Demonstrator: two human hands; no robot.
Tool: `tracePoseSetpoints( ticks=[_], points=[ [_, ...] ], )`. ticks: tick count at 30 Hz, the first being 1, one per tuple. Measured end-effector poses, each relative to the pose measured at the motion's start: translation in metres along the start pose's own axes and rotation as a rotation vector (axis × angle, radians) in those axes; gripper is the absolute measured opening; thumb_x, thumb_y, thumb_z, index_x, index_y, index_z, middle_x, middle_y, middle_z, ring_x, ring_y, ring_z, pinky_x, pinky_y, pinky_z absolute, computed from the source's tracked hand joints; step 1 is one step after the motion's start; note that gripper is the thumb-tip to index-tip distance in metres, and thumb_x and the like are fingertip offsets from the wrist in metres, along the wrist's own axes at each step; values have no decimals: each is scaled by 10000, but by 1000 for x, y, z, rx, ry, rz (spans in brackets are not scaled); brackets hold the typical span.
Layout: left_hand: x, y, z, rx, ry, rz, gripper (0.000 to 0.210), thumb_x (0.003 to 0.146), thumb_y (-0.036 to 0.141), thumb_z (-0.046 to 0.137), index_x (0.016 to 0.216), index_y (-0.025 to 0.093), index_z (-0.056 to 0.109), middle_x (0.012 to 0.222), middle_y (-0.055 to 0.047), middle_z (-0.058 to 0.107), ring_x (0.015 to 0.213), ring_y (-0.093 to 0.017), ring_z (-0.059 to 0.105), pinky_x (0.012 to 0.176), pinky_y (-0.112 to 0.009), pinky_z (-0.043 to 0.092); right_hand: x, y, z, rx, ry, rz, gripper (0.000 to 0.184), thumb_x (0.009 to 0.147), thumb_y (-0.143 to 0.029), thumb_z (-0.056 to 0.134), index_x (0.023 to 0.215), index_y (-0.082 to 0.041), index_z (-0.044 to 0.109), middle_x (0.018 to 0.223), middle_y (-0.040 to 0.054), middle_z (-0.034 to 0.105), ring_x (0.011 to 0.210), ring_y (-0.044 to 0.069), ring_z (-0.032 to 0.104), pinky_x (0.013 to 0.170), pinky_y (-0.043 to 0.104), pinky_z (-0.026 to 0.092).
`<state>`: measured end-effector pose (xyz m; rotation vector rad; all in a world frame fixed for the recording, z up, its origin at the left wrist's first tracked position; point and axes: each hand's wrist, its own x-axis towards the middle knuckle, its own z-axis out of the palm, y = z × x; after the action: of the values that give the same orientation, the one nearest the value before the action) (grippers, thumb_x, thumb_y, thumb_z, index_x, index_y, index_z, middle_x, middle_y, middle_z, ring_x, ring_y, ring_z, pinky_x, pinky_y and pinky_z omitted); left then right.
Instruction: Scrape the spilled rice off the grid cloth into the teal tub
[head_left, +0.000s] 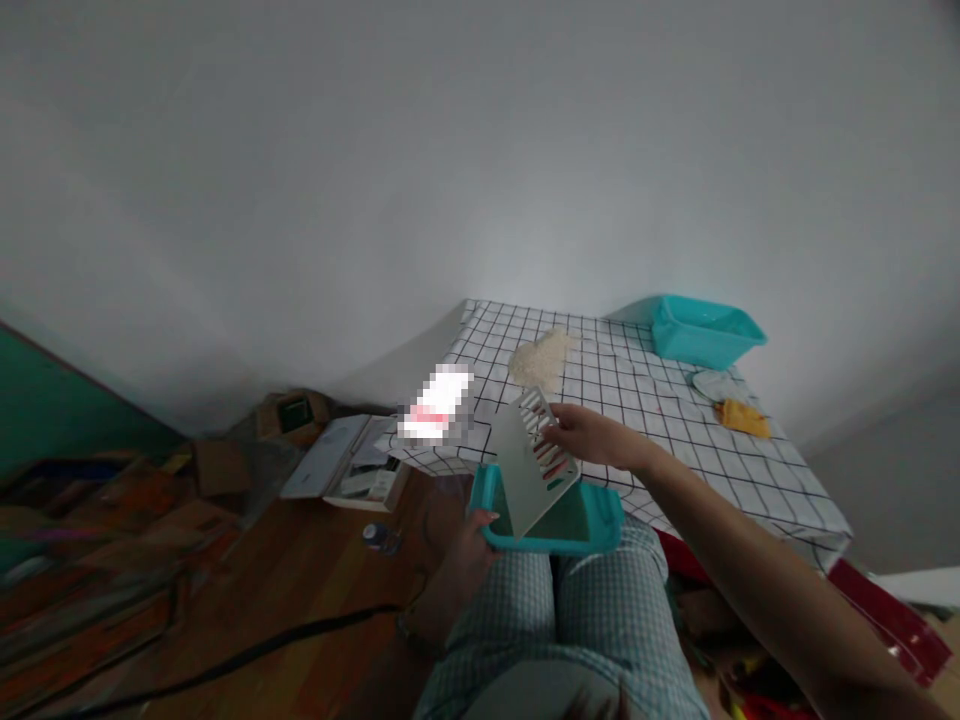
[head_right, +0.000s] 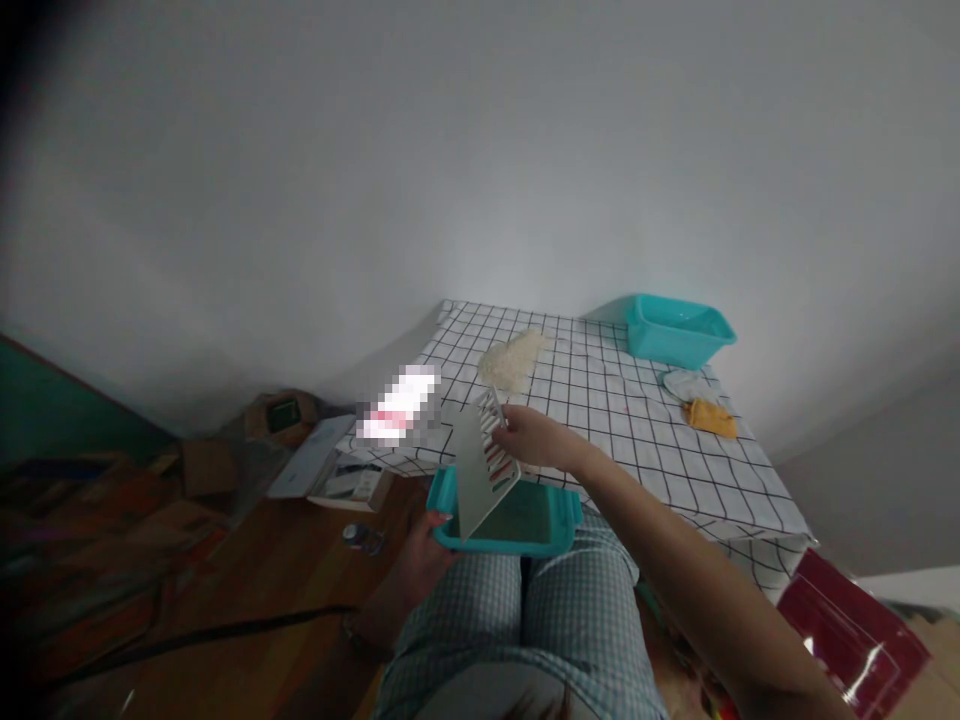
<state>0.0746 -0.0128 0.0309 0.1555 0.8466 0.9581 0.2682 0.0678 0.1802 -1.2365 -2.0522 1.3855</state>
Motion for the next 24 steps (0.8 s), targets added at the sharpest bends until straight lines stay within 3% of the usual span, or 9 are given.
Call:
tracePoseSetpoints(
  ticks=[6, 13, 20, 24],
  points=[
    [6, -3, -12, 15, 1, -34, 188, 803, 142, 486, 922, 95, 623, 732, -70, 723, 661, -166, 678, 677, -264, 548, -14, 29, -12, 263, -48, 76, 210, 887, -246, 492, 1050, -131, 558, 970, 100, 691, 818, 204, 674, 738, 365, 551],
    [10, -6, -13, 31, -35, -21, 282, 793, 160, 504, 1037, 71, 615, 911, -124, 739, 888, -230, 692, 807, -338, 546, -60, 47, -39, 409, 44, 160, 311, 876, -356, 554, 1112, -155, 573, 1006, 101, 701, 874, 226, 677, 783, 386, 549],
    [10, -8, -5, 12, -38, -53, 318, 784, 166, 499, 1075, 94, 604, 852, -104, 740, 871, -240, 695, 776, -350, 551, -101, 71, -89, 482, 208, 170, 327, 872, -377, 583, 1127, -173, 585, 1053, 111, 690, 924, 248, 670, 833, 412, 534],
    [12, -6, -9, -3, -52, -58, 350, 771, 176, 533, 1105, 88, 596, 919, -108, 740, 907, -251, 691, 824, -357, 539, -113, 98, -92, 539, 226, 244, 358, 853, -378, 608, 1149, -178, 586, 1084, 120, 683, 953, 259, 664, 854, 431, 534]
  ],
)
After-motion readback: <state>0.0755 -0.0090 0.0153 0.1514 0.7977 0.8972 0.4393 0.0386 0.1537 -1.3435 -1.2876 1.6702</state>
